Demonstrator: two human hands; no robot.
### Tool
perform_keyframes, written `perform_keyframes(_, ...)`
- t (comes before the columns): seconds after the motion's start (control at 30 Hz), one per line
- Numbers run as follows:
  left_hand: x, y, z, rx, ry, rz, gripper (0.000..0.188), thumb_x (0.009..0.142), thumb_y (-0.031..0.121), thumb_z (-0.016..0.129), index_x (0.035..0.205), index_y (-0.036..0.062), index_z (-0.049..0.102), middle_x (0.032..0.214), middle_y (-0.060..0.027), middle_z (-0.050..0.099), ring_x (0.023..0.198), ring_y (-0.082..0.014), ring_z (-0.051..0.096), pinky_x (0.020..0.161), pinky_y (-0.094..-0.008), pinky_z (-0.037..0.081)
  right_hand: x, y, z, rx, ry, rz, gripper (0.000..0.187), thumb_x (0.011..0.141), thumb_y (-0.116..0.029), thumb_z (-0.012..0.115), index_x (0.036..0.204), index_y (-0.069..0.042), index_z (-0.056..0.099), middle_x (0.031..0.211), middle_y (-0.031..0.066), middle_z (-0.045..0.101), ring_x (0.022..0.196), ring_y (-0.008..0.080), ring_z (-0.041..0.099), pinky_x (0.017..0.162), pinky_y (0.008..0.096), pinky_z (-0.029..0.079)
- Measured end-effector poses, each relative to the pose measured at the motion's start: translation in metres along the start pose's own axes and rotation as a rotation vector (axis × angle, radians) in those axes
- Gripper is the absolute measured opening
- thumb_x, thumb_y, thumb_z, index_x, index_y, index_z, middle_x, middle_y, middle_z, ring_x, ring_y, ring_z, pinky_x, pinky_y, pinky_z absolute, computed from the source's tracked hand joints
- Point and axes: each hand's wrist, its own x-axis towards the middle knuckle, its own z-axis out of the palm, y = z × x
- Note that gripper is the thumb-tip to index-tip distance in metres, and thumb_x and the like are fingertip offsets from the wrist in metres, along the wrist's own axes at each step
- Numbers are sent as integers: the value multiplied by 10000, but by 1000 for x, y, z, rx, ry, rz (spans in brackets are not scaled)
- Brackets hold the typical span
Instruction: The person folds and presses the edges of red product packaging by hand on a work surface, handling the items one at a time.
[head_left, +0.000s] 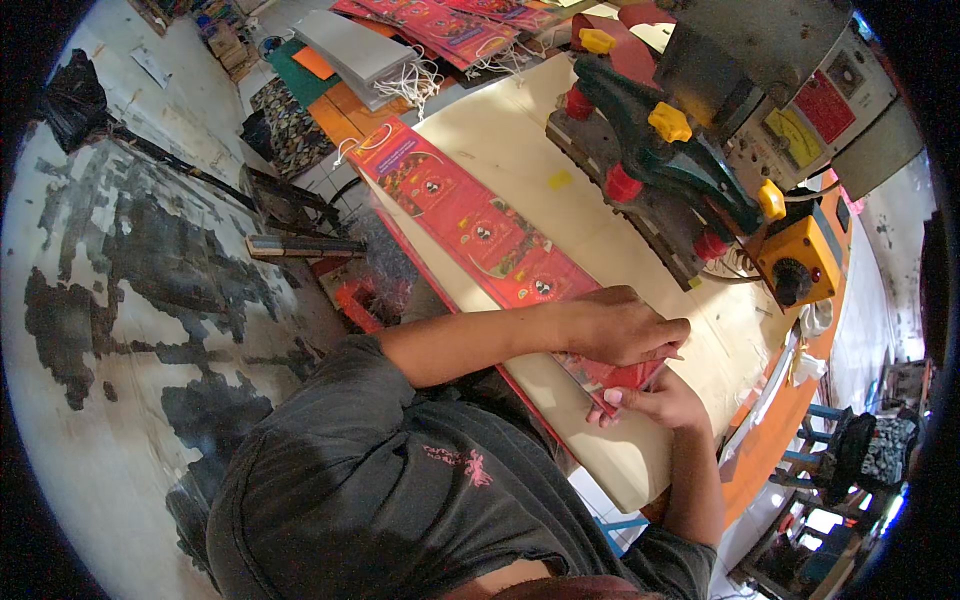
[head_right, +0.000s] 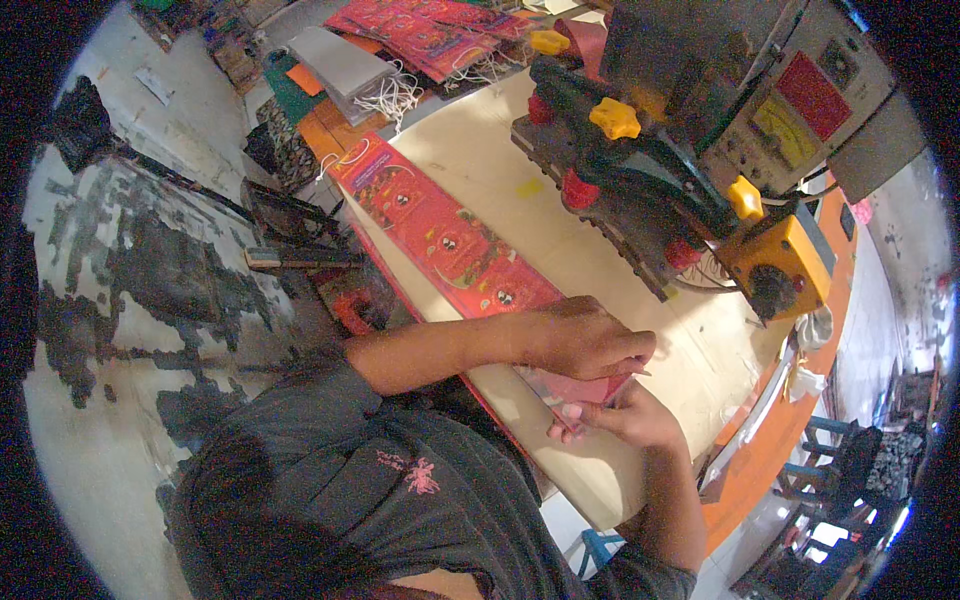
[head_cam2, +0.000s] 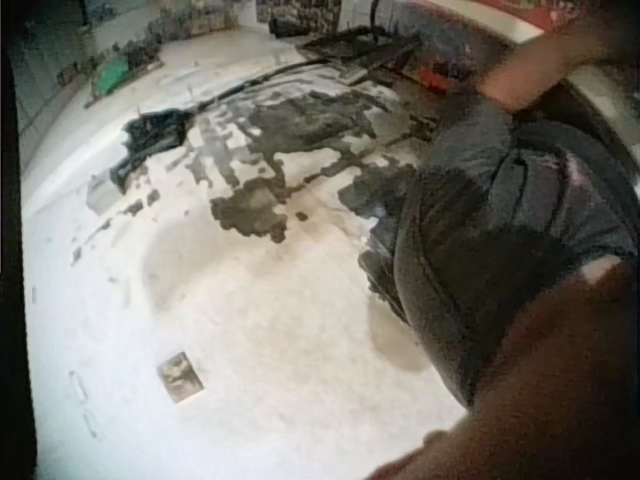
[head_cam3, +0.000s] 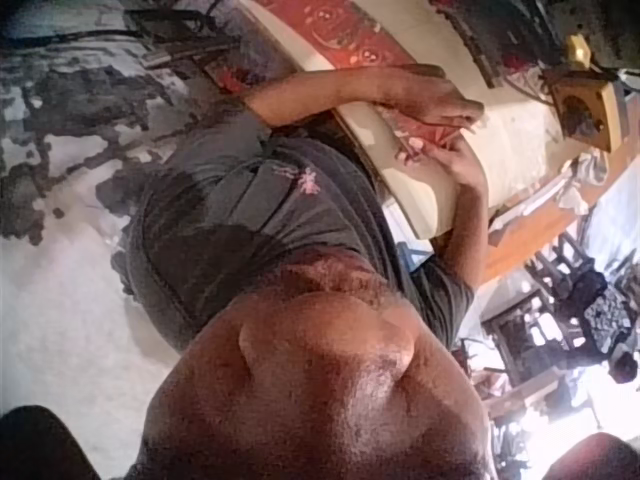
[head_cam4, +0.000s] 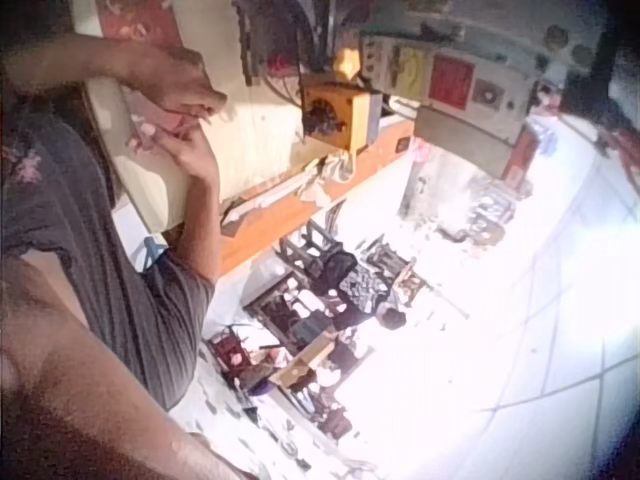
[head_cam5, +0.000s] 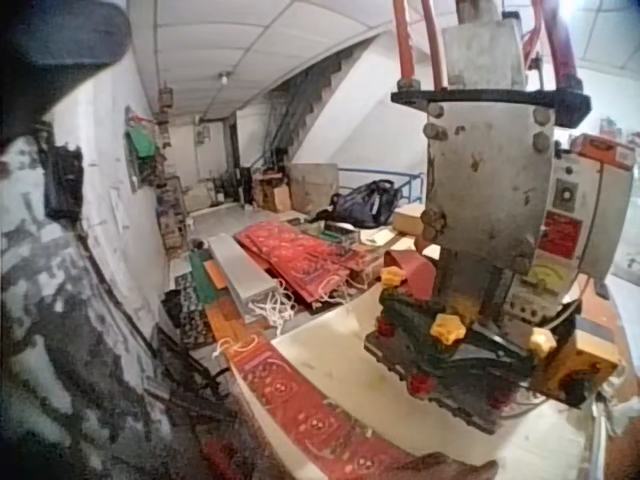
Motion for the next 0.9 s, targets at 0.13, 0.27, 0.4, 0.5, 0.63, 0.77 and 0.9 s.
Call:
perform_keyframes(0.13,-1,6,-6,106,-48,-17,243,1077,335,626,1132,103,581,904,-154,756,872,-416,758,721,-549,588,1,1,1,-6,13,6,329,1066,-197,730,1257,70,702,1054,147,807,988,237,783,900,365,633)
perform_keyframes(0.27,-5,12,-15,203,155,164,315,1049,411,668,1179,126,643,1032,-102,745,985,-321,753,874,-494,584,0,-6,5,-101,-14,-49,300,1052,-213,757,1199,48,734,1061,105,808,994,198,769,915,353,611)
perform_keyframes(0.4,-24,31,-47,304,8,92,512,995,523,697,1363,167,666,1082,-72,703,1020,-266,717,944,-456,544,-3,-11,4,-184,-57,-143,251,1043,-121,754,1225,50,725,1051,143,812,962,204,772,862,347,613)
perform_keyframes(0.5,-41,40,-80,346,-116,42,675,946,569,714,1514,214,626,1133,-79,677,1055,-269,693,940,-468,535,-6,-10,-1,-66,-131,-64,288,1046,-214,768,1227,5,721,1034,96,800,940,175,753,868,334,603)
perform_keyframes(0.63,-62,44,-95,357,-192,40,832,823,686,750,1533,267,639,1341,-130,609,1186,-321,638,990,-516,514,-3,-6,-1,-1,-126,-56,312,1056,-259,758,1200,16,730,990,106,804,898,176,756,816,320,612)
perform_keyframes(0.77,-78,49,-87,328,-215,-23,972,771,638,832,1635,308,531,1572,-214,485,1354,-410,536,1096,-554,443,-4,-16,-3,-70,-109,-12,334,1077,-284,726,1193,29,732,982,106,807,866,172,753,800,313,609)
perform_keyframes(0.9,-89,41,-74,372,-152,-106,1007,739,560,879,1642,292,524,1607,-224,461,1386,-414,508,1108,-569,422,2,-8,-5,-33,-10,-75,347,1096,-264,692,1284,28,691,1000,120,809,852,168,754,780,311,608)
